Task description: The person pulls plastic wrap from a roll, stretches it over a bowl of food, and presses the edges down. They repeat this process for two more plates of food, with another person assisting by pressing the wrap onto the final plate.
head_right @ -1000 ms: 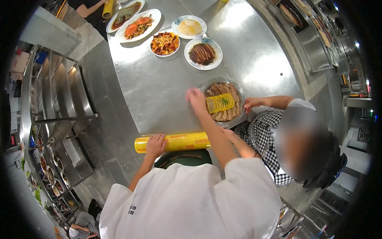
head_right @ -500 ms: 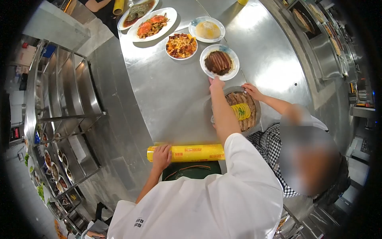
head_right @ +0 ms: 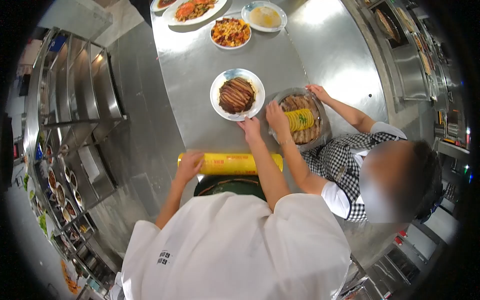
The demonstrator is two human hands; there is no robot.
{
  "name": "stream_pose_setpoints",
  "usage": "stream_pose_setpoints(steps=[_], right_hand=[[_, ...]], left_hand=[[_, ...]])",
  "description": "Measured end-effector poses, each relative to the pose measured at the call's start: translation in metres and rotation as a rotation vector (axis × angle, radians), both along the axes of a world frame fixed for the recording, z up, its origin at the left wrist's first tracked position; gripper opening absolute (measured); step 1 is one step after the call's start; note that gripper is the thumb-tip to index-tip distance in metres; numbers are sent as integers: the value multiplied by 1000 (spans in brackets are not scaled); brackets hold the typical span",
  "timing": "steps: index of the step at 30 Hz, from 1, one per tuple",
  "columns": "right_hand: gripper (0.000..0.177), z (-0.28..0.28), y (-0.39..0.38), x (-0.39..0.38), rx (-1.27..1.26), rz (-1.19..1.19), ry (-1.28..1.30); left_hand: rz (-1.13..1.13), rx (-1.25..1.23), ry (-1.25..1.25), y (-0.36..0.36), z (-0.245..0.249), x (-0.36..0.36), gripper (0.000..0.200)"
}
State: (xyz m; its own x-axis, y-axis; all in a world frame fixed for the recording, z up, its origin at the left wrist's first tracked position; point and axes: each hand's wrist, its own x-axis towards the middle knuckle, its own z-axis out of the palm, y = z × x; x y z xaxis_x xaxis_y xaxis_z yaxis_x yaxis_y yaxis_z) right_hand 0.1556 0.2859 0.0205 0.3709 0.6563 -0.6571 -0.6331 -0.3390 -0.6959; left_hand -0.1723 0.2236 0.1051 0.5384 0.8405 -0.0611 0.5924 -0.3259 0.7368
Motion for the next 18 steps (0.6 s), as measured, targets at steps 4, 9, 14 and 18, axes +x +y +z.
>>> stream_pose_setpoints(steps=[4, 9, 14, 18], right_hand=[[31, 25, -46, 6, -143, 127, -96], [28, 78, -113, 8, -108, 954, -831], [30, 83, -132, 6, 186, 1195, -1035], [34, 92, -115, -10, 226, 1261, -1075]], left_hand=[[-1, -54, -5, 3, 14, -7, 15], [-75, -62, 51, 7, 11, 1, 9], [-126, 19, 135, 12, 3, 8, 10], [-127, -126, 164, 16, -3, 7, 12]])
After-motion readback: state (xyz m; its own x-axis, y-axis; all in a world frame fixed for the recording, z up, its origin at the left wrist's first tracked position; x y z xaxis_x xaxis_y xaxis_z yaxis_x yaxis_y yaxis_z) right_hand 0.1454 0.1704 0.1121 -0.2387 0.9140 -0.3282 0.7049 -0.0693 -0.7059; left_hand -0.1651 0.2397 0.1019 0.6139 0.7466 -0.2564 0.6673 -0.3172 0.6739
